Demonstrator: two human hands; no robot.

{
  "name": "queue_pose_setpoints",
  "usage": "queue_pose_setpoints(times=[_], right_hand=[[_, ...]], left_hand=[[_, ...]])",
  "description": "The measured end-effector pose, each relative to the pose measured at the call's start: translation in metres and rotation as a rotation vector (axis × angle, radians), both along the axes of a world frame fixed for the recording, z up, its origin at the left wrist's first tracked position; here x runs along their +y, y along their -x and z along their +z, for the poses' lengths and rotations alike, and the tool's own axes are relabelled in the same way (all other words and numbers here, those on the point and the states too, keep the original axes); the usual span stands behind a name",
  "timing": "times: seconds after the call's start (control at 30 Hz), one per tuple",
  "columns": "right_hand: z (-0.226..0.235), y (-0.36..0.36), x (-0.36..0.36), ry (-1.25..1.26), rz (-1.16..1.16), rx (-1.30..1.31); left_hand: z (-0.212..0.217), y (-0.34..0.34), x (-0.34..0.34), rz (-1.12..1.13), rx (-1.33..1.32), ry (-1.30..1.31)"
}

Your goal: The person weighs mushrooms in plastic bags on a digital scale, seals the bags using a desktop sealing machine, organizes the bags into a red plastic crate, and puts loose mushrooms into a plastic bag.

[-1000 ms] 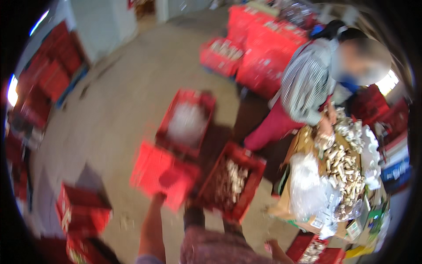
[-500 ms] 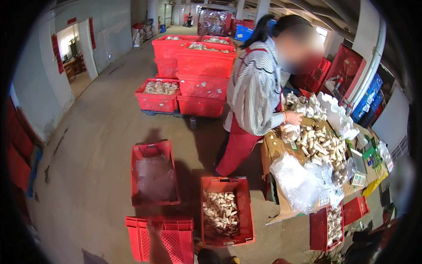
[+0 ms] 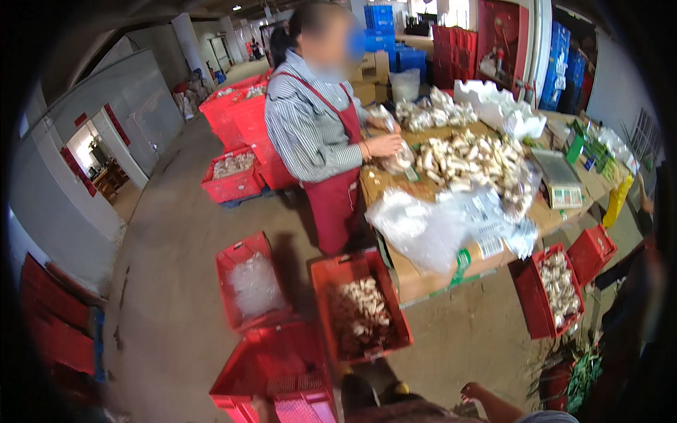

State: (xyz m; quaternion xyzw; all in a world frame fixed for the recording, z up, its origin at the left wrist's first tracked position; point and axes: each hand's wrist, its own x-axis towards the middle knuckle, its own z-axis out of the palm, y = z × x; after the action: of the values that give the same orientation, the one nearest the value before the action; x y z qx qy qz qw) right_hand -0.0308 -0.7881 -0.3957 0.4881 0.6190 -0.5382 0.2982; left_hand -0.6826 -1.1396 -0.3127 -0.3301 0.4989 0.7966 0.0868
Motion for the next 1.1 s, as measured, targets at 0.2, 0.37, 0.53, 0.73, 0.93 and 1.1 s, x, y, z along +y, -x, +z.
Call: queue_pose_setpoints(times=[0.2,0.37,0.53,0.73,0.93,1.1], right_hand=[[-0.051,-0.092,-0.025,-0.315,0.641,-0.089],[-0.052,-0.059,-0.045,-0.479,0.350,-0.216],[0.028,0.039,-0.085,-0.081,-0.849,0.210],[0.069,0.148,-0.150,0.739,-1.634,0.476],[0.089,0.065,-0.206,0.715,-1.728,0.965],[0.080,0.009,-0.241,0.564,-1.945,0.771]], left_hand=[[0.226,-0.047,0.065,-0.428,0.198,0.486],[0.323,-0.110,0.121,-0.589,0.384,0.389],[0.348,-0.158,0.125,-0.952,0.377,0.257],[0.332,-0.231,0.133,-1.472,0.528,0.081],[0.317,-0.317,0.161,-1.818,0.656,0.062],[0.302,-0.374,0.181,-1.955,0.772,-0.094]])
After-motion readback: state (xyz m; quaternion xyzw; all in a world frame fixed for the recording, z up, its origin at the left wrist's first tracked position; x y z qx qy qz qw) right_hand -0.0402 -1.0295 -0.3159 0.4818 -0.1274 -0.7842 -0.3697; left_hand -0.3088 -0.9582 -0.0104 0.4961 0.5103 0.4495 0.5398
